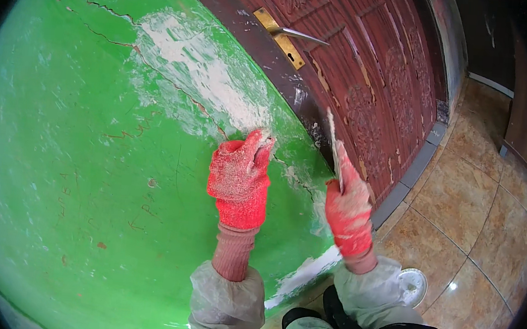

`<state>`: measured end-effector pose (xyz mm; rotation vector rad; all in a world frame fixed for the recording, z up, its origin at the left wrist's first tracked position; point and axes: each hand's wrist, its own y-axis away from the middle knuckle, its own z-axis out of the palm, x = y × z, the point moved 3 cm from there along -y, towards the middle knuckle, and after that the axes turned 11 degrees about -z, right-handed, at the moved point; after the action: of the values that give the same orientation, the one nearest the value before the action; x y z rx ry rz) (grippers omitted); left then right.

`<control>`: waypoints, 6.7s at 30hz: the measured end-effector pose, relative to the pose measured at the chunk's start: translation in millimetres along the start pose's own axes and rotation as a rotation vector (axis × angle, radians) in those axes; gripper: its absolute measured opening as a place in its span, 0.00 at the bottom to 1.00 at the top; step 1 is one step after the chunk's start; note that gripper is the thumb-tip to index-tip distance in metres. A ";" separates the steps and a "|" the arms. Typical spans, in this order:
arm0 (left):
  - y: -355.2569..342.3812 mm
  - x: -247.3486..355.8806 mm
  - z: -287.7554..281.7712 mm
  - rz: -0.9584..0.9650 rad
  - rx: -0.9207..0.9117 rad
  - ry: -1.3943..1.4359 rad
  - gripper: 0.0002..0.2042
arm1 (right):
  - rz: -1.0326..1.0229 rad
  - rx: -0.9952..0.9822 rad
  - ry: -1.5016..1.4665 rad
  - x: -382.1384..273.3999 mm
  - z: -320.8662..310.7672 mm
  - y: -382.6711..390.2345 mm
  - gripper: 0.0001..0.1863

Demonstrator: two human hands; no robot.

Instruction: The person applies white putty to a green wall using a putty knife. They scoop the putty from a small plastic container on the tiled floor and spread it over cracks and damaged areas of the wall surface.

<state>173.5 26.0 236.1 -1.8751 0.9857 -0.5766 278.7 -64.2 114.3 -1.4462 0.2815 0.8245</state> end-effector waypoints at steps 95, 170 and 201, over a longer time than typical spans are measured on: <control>30.8 -72.8 -61.0 0.094 0.165 0.074 0.14 | -0.227 -0.394 0.609 -35.1 100.2 39.8 0.38; 26.1 -81.8 -86.6 0.100 0.228 -0.033 0.12 | 0.383 0.028 -0.701 -74.7 -21.5 48.8 0.06; 51.9 -86.8 -131.4 -0.121 0.142 0.127 0.12 | -0.316 0.089 -0.084 -136.4 40.1 -22.2 0.38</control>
<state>8.8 17.0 253.7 -1.7971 0.8915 -0.8258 185.1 -68.9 223.5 -1.3259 0.0230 0.6051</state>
